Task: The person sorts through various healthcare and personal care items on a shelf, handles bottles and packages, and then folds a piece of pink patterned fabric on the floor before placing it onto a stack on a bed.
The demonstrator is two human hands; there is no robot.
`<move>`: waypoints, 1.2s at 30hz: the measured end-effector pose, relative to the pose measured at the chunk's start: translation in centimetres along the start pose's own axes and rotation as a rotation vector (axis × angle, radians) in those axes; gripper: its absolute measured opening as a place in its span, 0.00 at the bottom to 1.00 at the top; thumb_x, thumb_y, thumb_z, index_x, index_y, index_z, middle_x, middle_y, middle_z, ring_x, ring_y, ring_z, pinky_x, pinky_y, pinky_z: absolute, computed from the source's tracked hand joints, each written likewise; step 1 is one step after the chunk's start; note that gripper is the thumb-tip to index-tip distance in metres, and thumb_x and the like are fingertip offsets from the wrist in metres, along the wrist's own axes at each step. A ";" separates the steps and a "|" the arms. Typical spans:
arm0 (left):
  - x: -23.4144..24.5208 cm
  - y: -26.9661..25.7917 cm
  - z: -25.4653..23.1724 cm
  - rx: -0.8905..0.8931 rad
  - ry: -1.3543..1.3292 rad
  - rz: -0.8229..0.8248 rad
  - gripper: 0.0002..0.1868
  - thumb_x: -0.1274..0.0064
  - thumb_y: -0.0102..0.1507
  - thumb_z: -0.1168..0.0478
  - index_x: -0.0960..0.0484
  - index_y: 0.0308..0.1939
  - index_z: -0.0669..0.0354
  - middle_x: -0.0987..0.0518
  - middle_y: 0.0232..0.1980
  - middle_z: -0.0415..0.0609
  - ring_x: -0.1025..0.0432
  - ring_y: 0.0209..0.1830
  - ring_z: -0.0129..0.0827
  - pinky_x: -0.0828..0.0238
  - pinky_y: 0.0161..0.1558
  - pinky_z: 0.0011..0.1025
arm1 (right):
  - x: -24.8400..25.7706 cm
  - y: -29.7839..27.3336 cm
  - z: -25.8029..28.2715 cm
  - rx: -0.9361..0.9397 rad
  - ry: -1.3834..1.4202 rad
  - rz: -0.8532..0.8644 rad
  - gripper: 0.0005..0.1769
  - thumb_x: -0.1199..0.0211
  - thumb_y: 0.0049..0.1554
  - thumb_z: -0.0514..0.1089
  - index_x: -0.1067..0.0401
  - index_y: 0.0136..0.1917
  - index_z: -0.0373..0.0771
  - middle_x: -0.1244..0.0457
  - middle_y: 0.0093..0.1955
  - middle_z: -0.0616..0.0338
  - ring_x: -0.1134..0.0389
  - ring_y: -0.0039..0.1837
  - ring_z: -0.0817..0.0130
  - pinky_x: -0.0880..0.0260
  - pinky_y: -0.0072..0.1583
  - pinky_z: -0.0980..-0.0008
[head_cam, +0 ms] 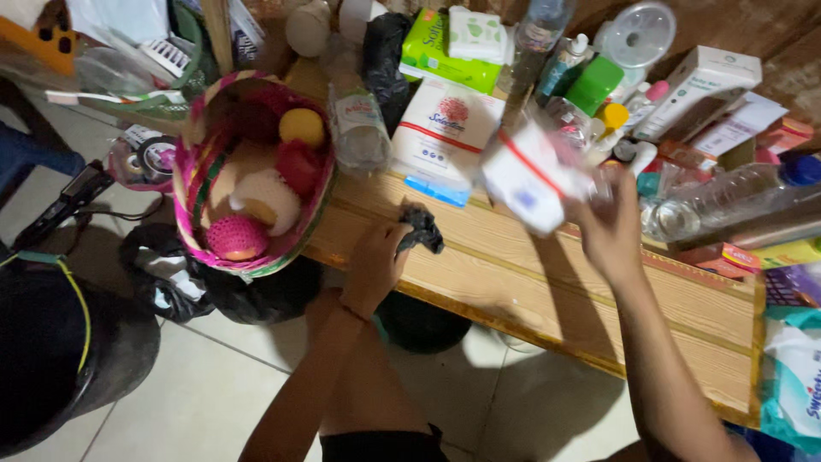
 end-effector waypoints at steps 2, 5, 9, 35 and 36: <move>1.3 -1.3 0.2 -0.009 0.005 -0.020 0.20 0.39 0.57 0.66 0.23 0.53 0.56 0.24 0.44 0.57 0.28 0.46 0.55 0.30 0.48 0.48 | -3.0 5.9 1.6 0.181 -0.022 0.064 0.27 0.36 0.64 0.29 0.41 0.72 0.37 0.39 0.66 0.52 0.34 0.61 0.70 0.29 0.59 0.69; 2.1 -3.1 0.8 0.058 0.014 -0.017 0.22 0.39 0.57 0.65 0.22 0.55 0.56 0.25 0.43 0.61 0.29 0.46 0.59 0.30 0.47 0.49 | -7.7 14.8 -1.2 -0.138 0.122 0.157 0.23 0.35 0.62 0.36 0.39 0.68 0.39 0.35 0.51 0.52 0.34 0.46 0.64 0.32 0.45 0.64; 2.4 -4.0 0.9 0.064 0.026 -0.049 0.20 0.41 0.58 0.65 0.24 0.54 0.59 0.22 0.48 0.59 0.26 0.49 0.55 0.28 0.50 0.46 | -11.4 18.4 -1.4 0.275 -0.601 -0.021 0.30 0.28 0.61 0.44 0.42 0.66 0.32 0.36 0.53 0.35 0.32 0.49 0.39 0.30 0.48 0.50; -2.1 33.8 11.6 -0.175 0.641 -0.139 0.19 0.39 0.52 0.58 0.17 0.48 0.53 0.28 0.64 0.62 0.36 0.65 0.65 0.37 0.58 0.58 | -6.2 -0.5 4.6 0.004 -0.449 0.114 0.16 0.30 0.54 0.38 0.23 0.56 0.37 0.29 0.47 0.58 0.34 0.40 0.71 0.34 0.43 0.71; -3.0 34.4 13.0 -0.142 0.711 -0.120 0.18 0.40 0.52 0.58 0.16 0.47 0.52 0.29 0.65 0.62 0.37 0.66 0.66 0.37 0.59 0.58 | -5.2 -1.1 4.1 -0.046 -0.526 0.083 0.17 0.29 0.53 0.38 0.23 0.56 0.38 0.30 0.44 0.59 0.34 0.39 0.73 0.34 0.42 0.72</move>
Point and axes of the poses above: each hand's wrist, its own y-axis towards the middle knuckle, its own x-axis out of the back of the hand, z = x × y, the point moved 7 cm from there along y, towards the middle knuckle
